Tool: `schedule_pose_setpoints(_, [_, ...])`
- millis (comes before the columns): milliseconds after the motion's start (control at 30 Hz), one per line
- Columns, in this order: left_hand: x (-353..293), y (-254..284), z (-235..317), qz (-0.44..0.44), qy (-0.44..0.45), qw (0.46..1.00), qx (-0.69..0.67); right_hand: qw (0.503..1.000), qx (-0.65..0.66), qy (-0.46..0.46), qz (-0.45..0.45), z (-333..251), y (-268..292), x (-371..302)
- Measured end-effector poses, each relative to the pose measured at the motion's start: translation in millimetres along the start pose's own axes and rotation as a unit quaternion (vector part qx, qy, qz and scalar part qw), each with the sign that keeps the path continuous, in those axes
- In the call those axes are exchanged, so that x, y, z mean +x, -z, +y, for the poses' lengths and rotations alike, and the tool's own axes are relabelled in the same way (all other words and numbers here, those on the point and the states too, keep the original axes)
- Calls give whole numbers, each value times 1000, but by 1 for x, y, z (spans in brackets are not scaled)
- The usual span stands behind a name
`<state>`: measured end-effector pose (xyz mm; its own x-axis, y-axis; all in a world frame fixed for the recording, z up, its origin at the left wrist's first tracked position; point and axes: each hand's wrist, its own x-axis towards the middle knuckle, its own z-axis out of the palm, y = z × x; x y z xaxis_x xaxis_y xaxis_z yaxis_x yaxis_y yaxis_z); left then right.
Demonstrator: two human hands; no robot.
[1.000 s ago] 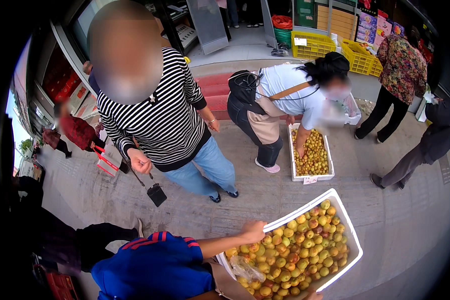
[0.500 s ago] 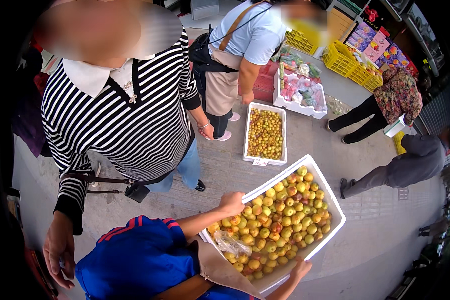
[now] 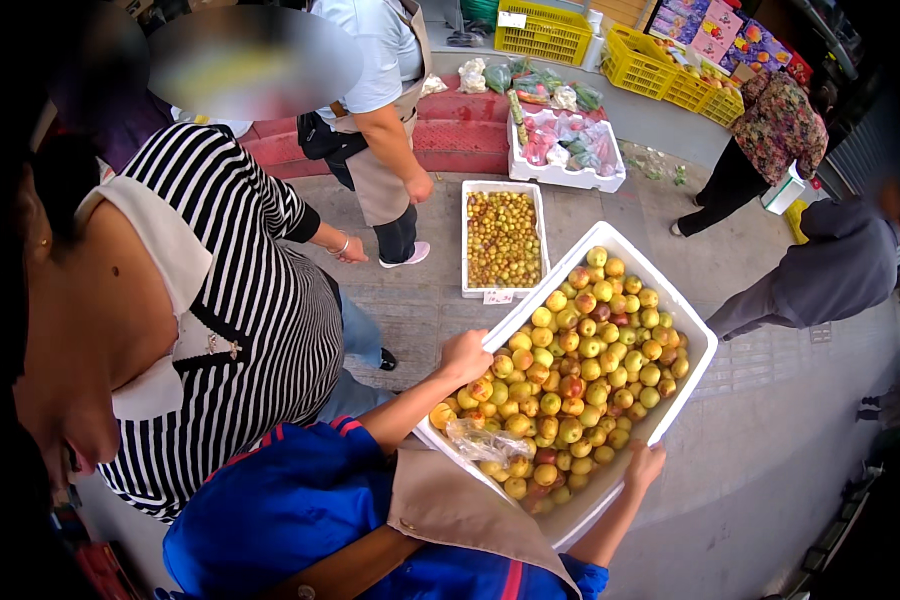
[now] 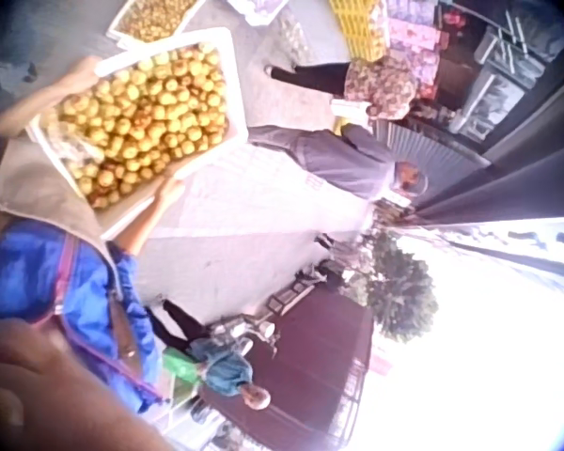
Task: The person carries a white styrofoam tray of plums from inside a grocery store to the outdoor display area, places it on the ground, and then returns to handle a cardboard box and a roll of plastic bags. The person arranges the plums in the tray and prepares packaging materials.
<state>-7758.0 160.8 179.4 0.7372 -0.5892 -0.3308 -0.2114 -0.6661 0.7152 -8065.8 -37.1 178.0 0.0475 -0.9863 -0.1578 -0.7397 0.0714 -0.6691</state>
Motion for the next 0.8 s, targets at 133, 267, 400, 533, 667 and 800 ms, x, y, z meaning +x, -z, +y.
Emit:
schedule_pose_setpoints(133, [3, -15, -9, 17, -7, 1000, -16, 999, 21, 6, -29, -12, 0, 1])
schedule_pose_setpoints(267, [4, -35, 48, 40, 17, 999, -30, 995, 52, 67, -43, -33, 33, 63])
schedule_pose_setpoints(400, [-3, -55, 64, 86, 41, 995, -26, 994, -8, 97, -52, -23, 38, 108])
schedule_pose_setpoints(533, [-16, -66, 68, 104, 86, 991, -20, 992, -37, 77, -93, -27, 33, 126])
schedule_pose_setpoints(667, [-15, -87, 75, 155, 84, 984, -8, 989, -40, 104, -95, -17, 24, 170])
schedule_pose_setpoints(800, [-27, -95, 92, 175, 103, 979, -11, 982, -30, 126, -134, -22, 17, 190])
